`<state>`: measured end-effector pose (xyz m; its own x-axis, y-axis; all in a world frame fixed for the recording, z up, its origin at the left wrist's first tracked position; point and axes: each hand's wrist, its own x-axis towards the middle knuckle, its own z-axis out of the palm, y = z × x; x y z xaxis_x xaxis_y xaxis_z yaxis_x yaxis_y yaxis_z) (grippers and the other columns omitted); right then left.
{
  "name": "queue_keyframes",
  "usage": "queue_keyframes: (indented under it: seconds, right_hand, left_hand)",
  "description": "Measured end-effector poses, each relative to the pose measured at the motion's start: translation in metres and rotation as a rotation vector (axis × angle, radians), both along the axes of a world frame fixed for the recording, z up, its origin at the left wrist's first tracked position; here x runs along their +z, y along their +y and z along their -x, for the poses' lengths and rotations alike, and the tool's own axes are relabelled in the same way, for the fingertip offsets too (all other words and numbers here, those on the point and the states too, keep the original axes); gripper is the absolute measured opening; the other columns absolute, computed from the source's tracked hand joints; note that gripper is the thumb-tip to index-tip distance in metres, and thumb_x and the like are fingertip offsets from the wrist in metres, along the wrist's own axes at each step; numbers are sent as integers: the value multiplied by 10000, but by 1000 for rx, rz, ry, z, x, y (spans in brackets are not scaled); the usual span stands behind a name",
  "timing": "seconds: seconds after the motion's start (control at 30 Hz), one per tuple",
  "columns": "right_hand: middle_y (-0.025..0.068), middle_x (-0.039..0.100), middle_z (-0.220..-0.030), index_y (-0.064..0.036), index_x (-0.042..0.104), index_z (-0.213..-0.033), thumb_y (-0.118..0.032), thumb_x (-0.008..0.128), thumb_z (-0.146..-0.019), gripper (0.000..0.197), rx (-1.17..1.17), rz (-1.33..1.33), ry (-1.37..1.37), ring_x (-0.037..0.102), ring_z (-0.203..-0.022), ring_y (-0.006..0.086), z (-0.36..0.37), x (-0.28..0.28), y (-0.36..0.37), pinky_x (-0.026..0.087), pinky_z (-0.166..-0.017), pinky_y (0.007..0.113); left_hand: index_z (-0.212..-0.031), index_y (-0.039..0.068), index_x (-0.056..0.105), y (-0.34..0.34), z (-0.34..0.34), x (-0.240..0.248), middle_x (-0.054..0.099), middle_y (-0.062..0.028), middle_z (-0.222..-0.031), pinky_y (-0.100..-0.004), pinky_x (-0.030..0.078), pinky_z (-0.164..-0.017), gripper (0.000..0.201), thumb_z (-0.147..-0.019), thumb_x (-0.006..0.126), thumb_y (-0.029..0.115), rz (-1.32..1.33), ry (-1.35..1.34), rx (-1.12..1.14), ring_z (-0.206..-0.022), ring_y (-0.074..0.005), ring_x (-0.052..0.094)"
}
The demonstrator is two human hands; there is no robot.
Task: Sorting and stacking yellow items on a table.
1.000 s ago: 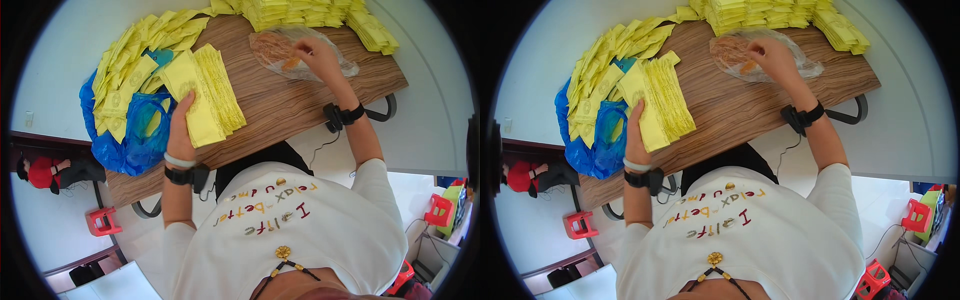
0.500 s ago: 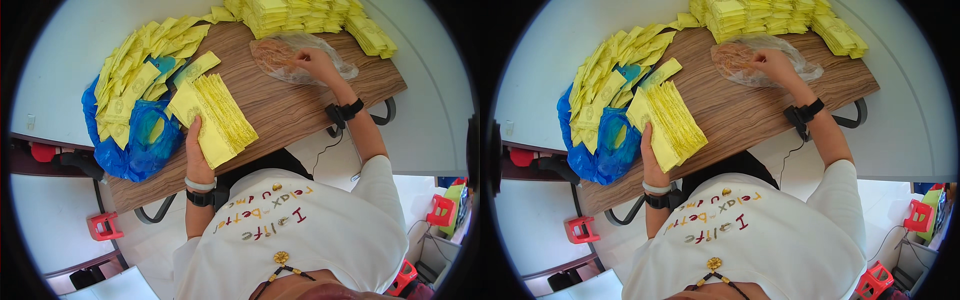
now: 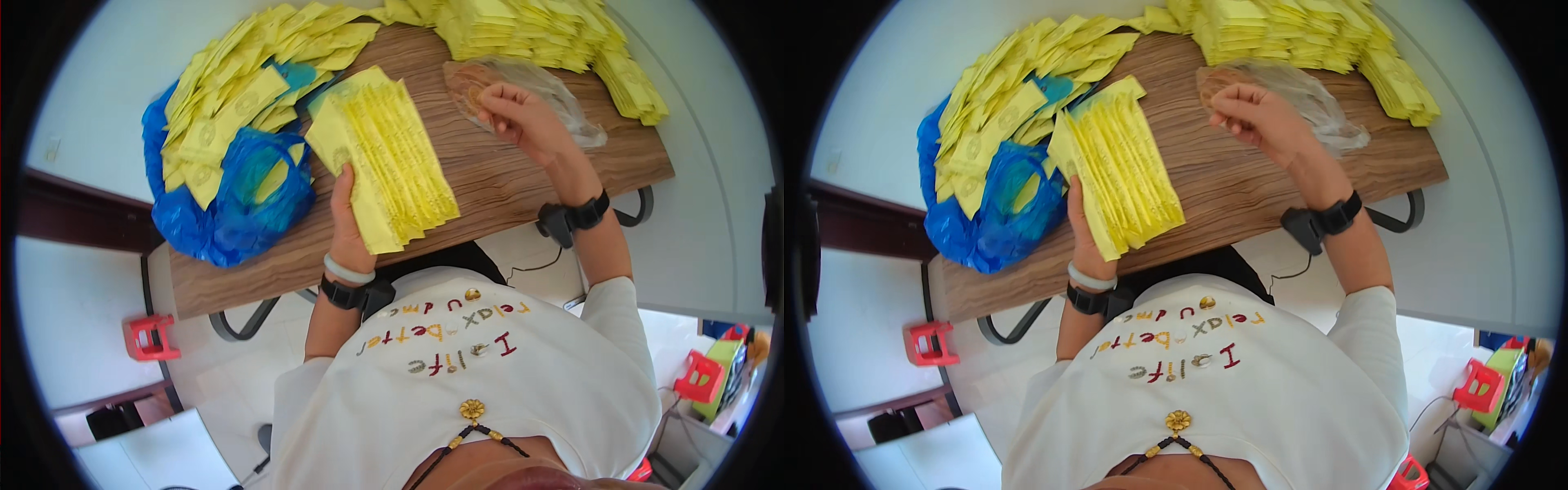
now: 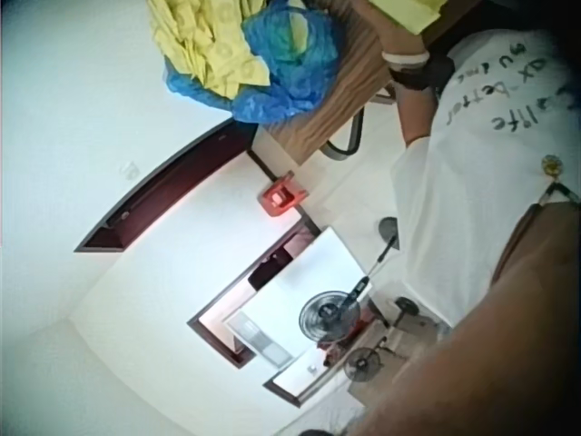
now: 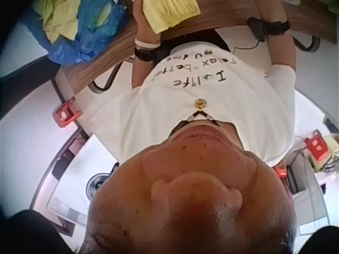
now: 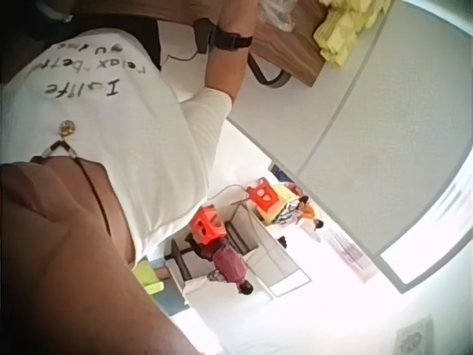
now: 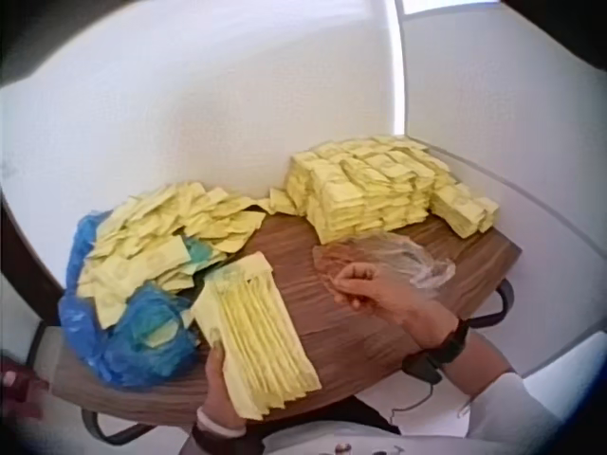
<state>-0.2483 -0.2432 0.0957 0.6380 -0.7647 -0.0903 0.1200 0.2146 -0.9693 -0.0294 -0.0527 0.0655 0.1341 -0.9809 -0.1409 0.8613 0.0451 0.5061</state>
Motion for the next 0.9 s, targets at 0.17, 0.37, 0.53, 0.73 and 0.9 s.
queue_keyframes:
  seconds: [0.17, 0.37, 0.53, 0.73, 0.9]
  right_hand:
    - [-47, 643, -827, -108, 659, -961, -201, 665, -951, 93, 108, -33, 14, 494, -649, 12, -44, -14, 49, 373, -568, 153]
    - [-57, 614, -834, -106, 651, -972, -202, 665, -952, 99, 176, 8, 14, 506, -701, 24, -58, -23, 70, 415, -638, 169]
    - [-47, 615, -866, -104, 635, -977, -203, 650, -964, 101, 249, -62, -45, 520, -734, 39, -61, -30, 72, 438, -665, 189]
    - [0, 616, -875, -98, 593, -979, -253, 583, -1005, 158, 316, -483, -476, 558, -729, 77, -66, -40, 77, 464, -663, 198]
    - [57, 669, -868, -57, 605, -917, -271, 558, -1001, 235, 682, -704, -653, 577, -578, 103, -60, -54, 61, 442, -509, 196]
  left_hand:
    - [-1465, 65, 390, 0, -8, -16, 546, -152, -1388, -423, 490, -1029, 677, -967, 540, 498, 157, 47, -42, -1227, -288, 579]
    - [-1489, 78, 362, 17, -13, -22, 508, -156, -1430, -461, 484, -1035, 740, -948, 527, 555, 59, -75, 16, -1251, -304, 558]
    - [-1511, 121, 357, 26, -16, -28, 488, -132, -1461, -482, 462, -1055, 760, -951, 469, 624, 55, -155, 37, -1277, -309, 535]
    - [-1510, 131, 361, 32, -25, -44, 488, -122, -1464, -483, 463, -1054, 755, -951, 469, 627, 320, 405, -151, -1276, -310, 536]
    - [-1498, 102, 370, 32, -21, -39, 517, -141, -1429, -472, 475, -1041, 776, -926, 520, 605, 115, -9, -68, -1248, -314, 559]
